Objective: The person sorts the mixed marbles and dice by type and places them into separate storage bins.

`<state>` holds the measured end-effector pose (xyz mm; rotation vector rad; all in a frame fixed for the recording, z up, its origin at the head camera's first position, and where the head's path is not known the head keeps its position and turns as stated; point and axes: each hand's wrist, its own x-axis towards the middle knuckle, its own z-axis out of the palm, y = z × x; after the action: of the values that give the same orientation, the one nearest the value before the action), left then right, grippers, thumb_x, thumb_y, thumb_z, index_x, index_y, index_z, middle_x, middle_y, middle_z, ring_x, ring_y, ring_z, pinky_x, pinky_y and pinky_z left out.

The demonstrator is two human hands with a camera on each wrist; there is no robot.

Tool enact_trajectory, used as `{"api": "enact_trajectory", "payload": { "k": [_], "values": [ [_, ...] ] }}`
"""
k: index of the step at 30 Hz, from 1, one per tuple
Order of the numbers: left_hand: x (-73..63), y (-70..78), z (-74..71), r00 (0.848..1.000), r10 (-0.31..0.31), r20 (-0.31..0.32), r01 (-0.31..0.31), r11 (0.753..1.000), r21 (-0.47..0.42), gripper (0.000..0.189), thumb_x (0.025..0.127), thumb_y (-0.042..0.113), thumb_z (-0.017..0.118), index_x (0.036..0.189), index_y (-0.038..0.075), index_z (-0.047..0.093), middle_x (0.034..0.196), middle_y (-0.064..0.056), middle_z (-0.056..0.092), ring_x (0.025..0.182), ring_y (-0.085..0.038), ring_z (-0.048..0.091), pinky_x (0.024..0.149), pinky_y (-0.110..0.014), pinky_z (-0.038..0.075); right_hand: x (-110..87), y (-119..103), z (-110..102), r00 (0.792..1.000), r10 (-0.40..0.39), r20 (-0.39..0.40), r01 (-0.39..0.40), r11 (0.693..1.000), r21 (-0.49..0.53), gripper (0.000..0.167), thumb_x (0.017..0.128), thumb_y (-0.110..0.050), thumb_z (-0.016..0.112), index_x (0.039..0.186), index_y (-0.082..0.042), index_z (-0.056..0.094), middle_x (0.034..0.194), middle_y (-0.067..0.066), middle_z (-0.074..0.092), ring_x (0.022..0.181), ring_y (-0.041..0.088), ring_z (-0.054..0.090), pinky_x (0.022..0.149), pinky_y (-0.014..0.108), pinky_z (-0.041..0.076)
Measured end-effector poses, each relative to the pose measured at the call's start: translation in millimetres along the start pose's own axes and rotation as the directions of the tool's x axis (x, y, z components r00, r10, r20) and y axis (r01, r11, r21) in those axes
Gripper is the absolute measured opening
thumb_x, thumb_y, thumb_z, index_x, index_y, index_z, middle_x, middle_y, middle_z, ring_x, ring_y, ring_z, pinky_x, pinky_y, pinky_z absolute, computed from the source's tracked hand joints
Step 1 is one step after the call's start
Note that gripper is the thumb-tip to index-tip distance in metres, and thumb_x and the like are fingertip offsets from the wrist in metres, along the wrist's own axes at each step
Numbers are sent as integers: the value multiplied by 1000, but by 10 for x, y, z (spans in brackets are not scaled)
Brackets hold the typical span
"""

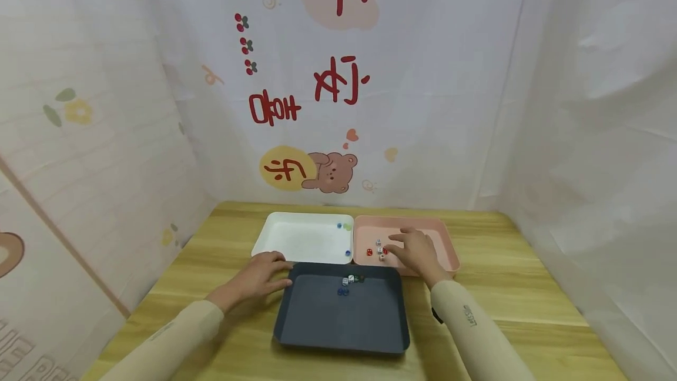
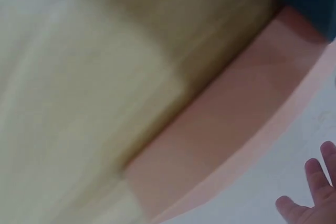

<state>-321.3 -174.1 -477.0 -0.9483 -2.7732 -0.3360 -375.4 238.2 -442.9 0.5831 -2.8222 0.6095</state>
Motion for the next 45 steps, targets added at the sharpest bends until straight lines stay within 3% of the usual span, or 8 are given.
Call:
{"api": "enact_trajectory", "payload": {
  "k": [7,11,15,24,31,39,45],
  "values": [
    [42,47,11,998,-34,-47,34,999,-9,37,92,41,71,114,12,73,110,-4,61,100,-25,59,89,-48,46,-286,178,26,999,-42,-31,43,999,28,36,95,-26,69,120,0,71,130,30,57,123,47,51,99,59,42],
    [129,118,-19,997,-50,-61,47,998,-48,39,91,40,73,118,12,71,115,-5,60,103,-25,59,90,-48,46,-415,251,82,994,-83,-70,86,996,33,36,95,-27,70,120,0,72,129,30,58,119,48,54,96,60,44],
    [251,232,-45,998,-26,-54,22,997,-75,41,89,37,75,121,12,70,116,-5,60,104,-24,59,89,-47,47,-543,306,159,986,-130,-104,131,991,-2,39,92,-29,72,121,-3,72,129,28,59,118,47,55,97,59,43],
    [458,500,-1,999,4,36,1,990,-139,44,90,36,75,125,10,68,121,-5,59,109,-22,57,94,-43,48,-707,292,243,973,-190,-129,184,981,-55,35,89,-30,75,117,-9,75,127,23,62,115,45,57,97,59,43],
    [590,693,79,990,38,136,-18,990,-141,48,90,36,75,129,11,66,125,-5,58,112,-19,56,98,-36,47,-756,270,284,964,-246,-105,234,966,-111,37,90,-32,75,118,-8,74,125,22,62,114,44,58,94,59,46],
    [647,777,151,982,57,178,-38,994,-106,45,89,36,76,127,14,67,120,-1,60,108,-15,56,95,-32,48,-777,259,280,961,-256,-101,245,964,-106,39,90,-30,74,119,-4,73,123,22,64,113,43,59,90,59,48],
    [661,828,196,975,31,222,-11,996,-91,41,90,34,75,126,15,68,120,-1,60,110,-15,57,96,-33,48,-777,276,270,973,-224,-57,219,972,-82,40,93,-32,71,122,-5,72,127,21,62,117,41,57,93,58,48]
  ]
}}
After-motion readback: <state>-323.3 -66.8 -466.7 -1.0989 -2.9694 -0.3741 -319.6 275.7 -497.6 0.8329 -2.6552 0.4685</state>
